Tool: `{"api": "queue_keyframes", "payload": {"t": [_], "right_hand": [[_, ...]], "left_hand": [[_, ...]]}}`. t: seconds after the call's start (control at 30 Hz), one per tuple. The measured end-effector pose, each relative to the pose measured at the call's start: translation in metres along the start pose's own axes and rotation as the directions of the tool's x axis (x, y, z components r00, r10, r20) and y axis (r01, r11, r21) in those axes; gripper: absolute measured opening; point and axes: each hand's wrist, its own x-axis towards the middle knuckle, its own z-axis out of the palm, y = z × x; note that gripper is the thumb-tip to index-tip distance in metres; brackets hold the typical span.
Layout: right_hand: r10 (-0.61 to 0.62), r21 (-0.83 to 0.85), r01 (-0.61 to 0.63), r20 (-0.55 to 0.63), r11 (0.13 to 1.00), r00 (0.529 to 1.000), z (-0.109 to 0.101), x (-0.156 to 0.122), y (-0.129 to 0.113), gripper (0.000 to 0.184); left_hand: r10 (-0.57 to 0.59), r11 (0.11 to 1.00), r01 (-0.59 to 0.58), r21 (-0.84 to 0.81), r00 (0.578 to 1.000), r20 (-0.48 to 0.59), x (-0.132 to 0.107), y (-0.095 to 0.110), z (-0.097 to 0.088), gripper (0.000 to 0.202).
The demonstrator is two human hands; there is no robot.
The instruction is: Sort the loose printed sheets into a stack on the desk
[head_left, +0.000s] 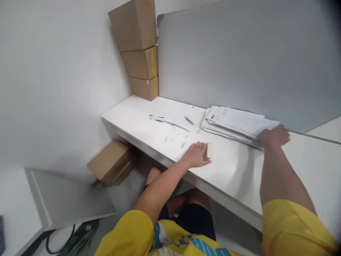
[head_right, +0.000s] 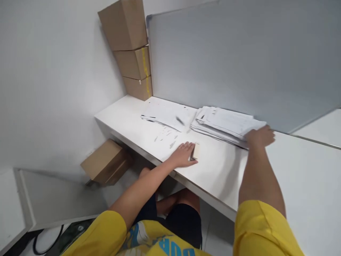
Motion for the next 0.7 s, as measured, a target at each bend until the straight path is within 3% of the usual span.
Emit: {"api": "queue_keyframes", "payload": {"t": [0.1,0.17,0.27,0.33,0.4,0.57,0.63,0.7], "right_hand": [[0.147,-0.001,-0.148,-0.081,0.989,0.986,0.019,-0.001,0.011,0.059],[0.000,0.074,0.012,-0.153,0.997,0.988,0.029,-0.006,0.002,0.057],[-0.332,0.196,0.348,-0.112,0.917,0.937,0.044,-0.031,-0.045,0.047],[-0.534,0.315,0.506,0.003,0.803,0.846,0.058,-0.064,-0.090,0.039],[-0.721,0.425,0.612,0.159,0.667,0.675,0.075,-0.104,-0.136,0.040],[-0.816,0.452,0.696,0.454,0.558,0.359,0.119,-0.187,-0.235,0.057],[-0.807,0.433,0.728,0.520,0.531,0.279,0.134,-0.207,-0.259,0.059],[-0.790,0.397,0.752,0.555,0.526,0.260,0.146,-0.221,-0.269,0.063]], "left_hand": [[-0.003,1.000,0.003,0.002,1.000,0.002,0.000,0.002,0.007,0.093],[0.000,1.000,0.000,0.005,1.000,-0.008,0.001,0.003,0.011,0.092],[0.009,1.000,-0.010,-0.006,0.999,-0.047,0.003,0.004,0.015,0.093],[0.024,0.999,-0.025,-0.025,0.997,-0.071,0.003,0.003,0.015,0.093],[0.038,0.999,-0.040,-0.036,0.996,-0.077,0.004,0.003,0.013,0.090],[0.043,0.997,-0.044,-0.065,0.999,-0.020,0.008,0.000,0.011,0.060],[-0.009,0.993,0.005,-0.120,0.999,-0.031,0.009,0.000,0.015,0.065],[-0.039,0.986,0.035,-0.166,0.999,-0.025,0.010,0.001,0.020,0.079]]}}
